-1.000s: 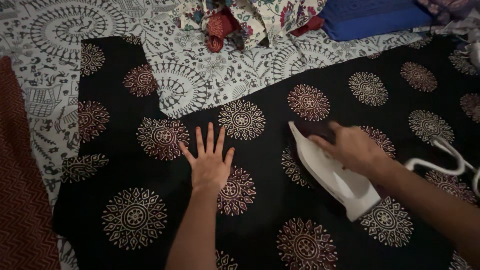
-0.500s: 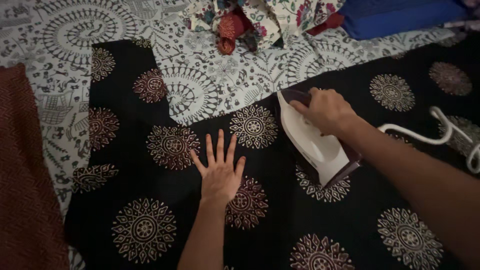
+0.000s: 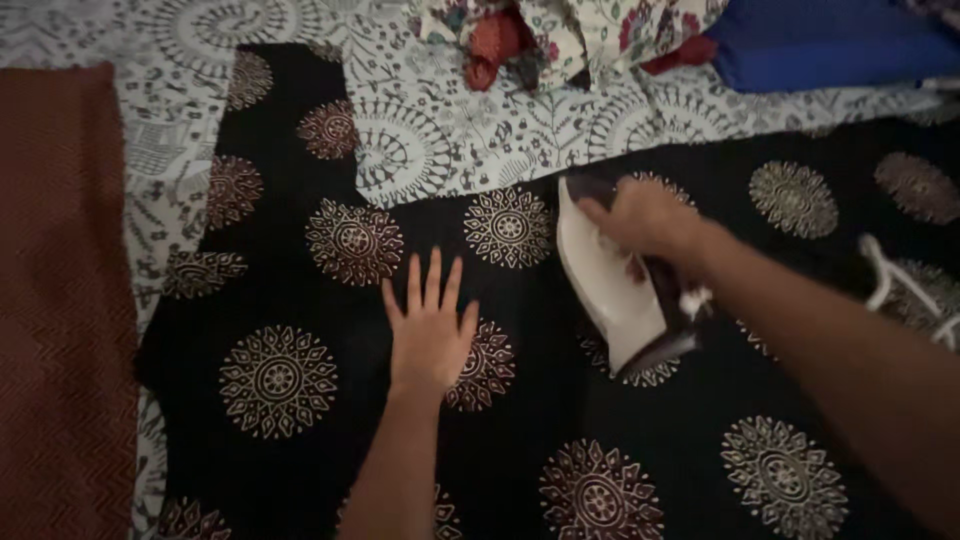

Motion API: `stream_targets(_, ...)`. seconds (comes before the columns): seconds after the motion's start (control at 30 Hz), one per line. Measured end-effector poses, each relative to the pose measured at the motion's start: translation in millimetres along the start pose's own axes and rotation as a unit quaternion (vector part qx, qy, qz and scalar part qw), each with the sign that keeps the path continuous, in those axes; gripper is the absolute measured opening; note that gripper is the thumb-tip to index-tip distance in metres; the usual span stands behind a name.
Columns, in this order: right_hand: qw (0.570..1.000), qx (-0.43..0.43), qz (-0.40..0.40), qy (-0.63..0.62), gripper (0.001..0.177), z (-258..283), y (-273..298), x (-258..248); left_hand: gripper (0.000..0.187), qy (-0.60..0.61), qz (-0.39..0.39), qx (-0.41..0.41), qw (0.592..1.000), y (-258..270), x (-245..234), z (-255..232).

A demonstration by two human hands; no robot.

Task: The person irons a large piece of black fabric with a gold circular pattern, which is laid out on a bed. They use a white electric iron, moving it back and forth across the surface while using their left hand to hold the fabric flat.

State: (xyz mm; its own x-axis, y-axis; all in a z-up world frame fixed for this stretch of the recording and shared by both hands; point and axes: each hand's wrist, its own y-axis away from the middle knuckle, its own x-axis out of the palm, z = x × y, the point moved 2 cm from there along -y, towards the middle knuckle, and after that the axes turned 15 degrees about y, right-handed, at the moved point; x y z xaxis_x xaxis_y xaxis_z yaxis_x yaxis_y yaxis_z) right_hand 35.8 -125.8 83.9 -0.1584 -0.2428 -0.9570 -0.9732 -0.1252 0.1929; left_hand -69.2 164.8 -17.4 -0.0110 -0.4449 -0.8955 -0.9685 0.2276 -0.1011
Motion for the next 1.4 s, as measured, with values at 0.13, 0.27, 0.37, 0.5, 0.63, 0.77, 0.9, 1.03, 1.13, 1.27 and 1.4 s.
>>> stream_targets(0.13,0.967,0.121,0.121,-0.190,0.071,24,66,-13,0.066,-0.048,0.004,-0.036,0.998,45,-7,-6)
stream_targets(0.27,0.948,0.162,0.149,-0.230,0.070,54,121,-36,0.066,-0.075,0.051,-0.094,0.991,62,-15,-18)
stream_targets(0.37,0.941,0.173,0.172,-0.236,0.083,74,151,-49,0.065,-0.056,0.106,-0.135,0.984,65,-24,-25)
stream_targets(0.5,0.935,0.159,0.184,-0.259,0.065,99,186,-58,0.065,-0.047,0.167,-0.165,0.971,72,-36,-27)
stream_targets(0.63,0.945,0.157,0.164,-0.237,0.063,113,192,-64,0.066,-0.039,0.161,-0.155,0.974,77,-43,-24)
stream_targets(0.77,0.959,0.131,0.135,-0.211,0.063,114,172,-61,0.066,-0.045,0.137,-0.138,0.980,81,-39,-20)
stream_targets(0.9,0.960,0.130,0.086,-0.234,0.060,114,133,-50,0.065,-0.059,0.100,-0.121,0.986,78,-32,-15)
stream_targets(1.03,0.985,0.075,-0.040,-0.151,0.060,120,81,-40,0.065,-0.050,0.035,-0.107,0.992,67,-23,-3)
stream_targets(1.13,0.979,0.091,0.007,-0.181,0.059,127,58,-47,0.065,-0.056,0.021,-0.107,0.993,54,-20,10)
stream_targets(1.27,0.982,0.100,0.037,-0.154,0.058,137,35,-67,0.064,-0.055,-0.005,-0.092,0.994,34,-23,28)
stream_targets(1.4,0.992,0.077,-0.011,-0.095,0.058,143,18,-70,0.067,-0.064,0.002,-0.081,0.995,14,-31,46)
